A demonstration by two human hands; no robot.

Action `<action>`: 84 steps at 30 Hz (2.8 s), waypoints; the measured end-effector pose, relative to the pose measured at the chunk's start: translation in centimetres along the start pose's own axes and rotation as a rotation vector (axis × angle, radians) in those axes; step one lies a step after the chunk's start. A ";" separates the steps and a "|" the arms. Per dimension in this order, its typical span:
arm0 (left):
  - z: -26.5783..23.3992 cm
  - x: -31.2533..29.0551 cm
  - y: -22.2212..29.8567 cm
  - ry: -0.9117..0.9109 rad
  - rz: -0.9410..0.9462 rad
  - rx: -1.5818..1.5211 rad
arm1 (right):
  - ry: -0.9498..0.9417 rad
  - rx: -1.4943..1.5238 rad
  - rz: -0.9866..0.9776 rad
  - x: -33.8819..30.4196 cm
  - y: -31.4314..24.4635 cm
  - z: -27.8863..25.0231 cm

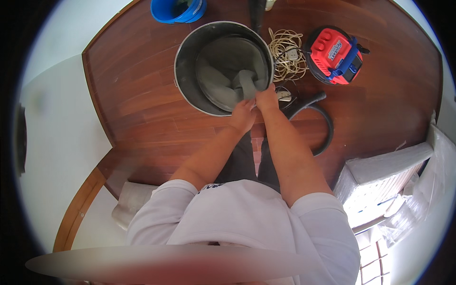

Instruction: The person assembles a vacuum cleaner by inserting a filter into the canister, attaching the motor unit, connecting the hose, and plugging in the power cord. The person then moves the assembled vacuum across the room.

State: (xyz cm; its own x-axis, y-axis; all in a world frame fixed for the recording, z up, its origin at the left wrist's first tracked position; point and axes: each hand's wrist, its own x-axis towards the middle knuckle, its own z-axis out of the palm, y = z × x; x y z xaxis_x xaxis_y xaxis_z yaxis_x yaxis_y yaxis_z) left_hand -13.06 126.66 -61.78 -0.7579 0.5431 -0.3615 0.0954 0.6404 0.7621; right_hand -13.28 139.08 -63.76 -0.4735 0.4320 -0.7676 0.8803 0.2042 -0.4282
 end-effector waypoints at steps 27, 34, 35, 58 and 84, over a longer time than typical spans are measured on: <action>-11.4 15.1 -14.6 0.284 -0.485 0.245 | -0.109 0.109 0.225 -2.2 -2.9 -2.0; -19.9 6.7 -6.8 0.349 -0.151 0.123 | -0.053 0.039 0.163 -3.7 -3.7 -2.4; -20.9 6.2 -6.7 0.385 -0.112 0.092 | -0.024 0.029 0.115 -4.0 -3.5 -2.5; -21.0 8.2 -9.7 0.264 -0.438 0.363 | 0.238 0.097 0.000 -4.7 -3.0 -2.9; -21.7 10.8 -10.0 0.584 0.040 0.543 | -0.374 -0.267 0.181 -2.0 -1.6 -2.8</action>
State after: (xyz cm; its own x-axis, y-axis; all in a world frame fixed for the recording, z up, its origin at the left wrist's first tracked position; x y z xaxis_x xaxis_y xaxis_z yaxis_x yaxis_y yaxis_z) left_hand -36.22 114.33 -61.68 -0.9485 0.2953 0.1148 0.3168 0.8830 0.3463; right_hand -13.71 140.31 -60.21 -0.2466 0.1466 -0.9579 0.9028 0.3942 -0.1721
